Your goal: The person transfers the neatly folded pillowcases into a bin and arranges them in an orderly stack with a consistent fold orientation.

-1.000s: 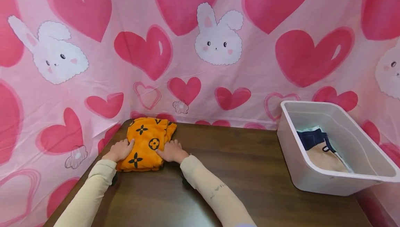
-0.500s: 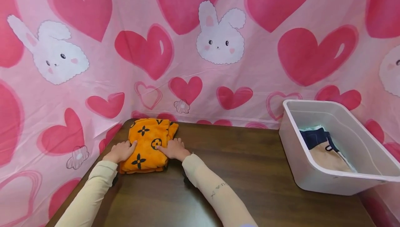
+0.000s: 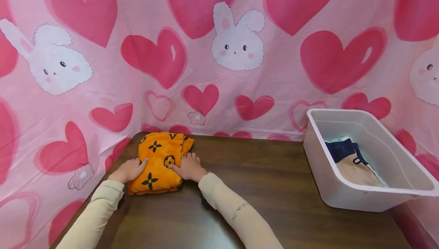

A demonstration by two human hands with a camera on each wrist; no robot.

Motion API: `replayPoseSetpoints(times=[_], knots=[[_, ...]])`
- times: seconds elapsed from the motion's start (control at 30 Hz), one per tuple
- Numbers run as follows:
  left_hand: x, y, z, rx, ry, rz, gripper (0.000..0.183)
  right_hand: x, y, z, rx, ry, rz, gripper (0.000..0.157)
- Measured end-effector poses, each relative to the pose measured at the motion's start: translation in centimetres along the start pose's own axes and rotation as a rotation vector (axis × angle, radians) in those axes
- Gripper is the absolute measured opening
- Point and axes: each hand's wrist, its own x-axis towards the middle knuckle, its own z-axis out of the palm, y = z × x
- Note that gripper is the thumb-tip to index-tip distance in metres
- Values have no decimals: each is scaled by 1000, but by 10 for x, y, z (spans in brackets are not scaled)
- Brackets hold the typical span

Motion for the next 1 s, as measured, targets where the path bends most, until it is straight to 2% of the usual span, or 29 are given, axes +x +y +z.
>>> replayPoseSetpoints(times=[0.1,0.2,0.3,0.47,0.6,0.83,1.0], knots=[[-1,-4,-2,8,-14,0,80,-4,-6,0,-87,13,7,85],[-2,-5,-2,9,-11,8,79,-6,-9,-1,-91,-14,1,86],[-2,-5,0,-7,-4,8,77,-4,-10,0,-48,-46,-24,79],[0,-4,3,-44,-7,22,74,-1,-10,0,-8,-77,-59,56],[-2,-2,5,-83,-25,37,71,-1,-10,-1,-30,-83,-80,51],[-9,-2,4,-149,-66,84,66,-12,-2,-4,-49,-93,-81,54],[-12,-4,5,-99,0,81,74,-18,4,-6,-8,-83,-60,61]])
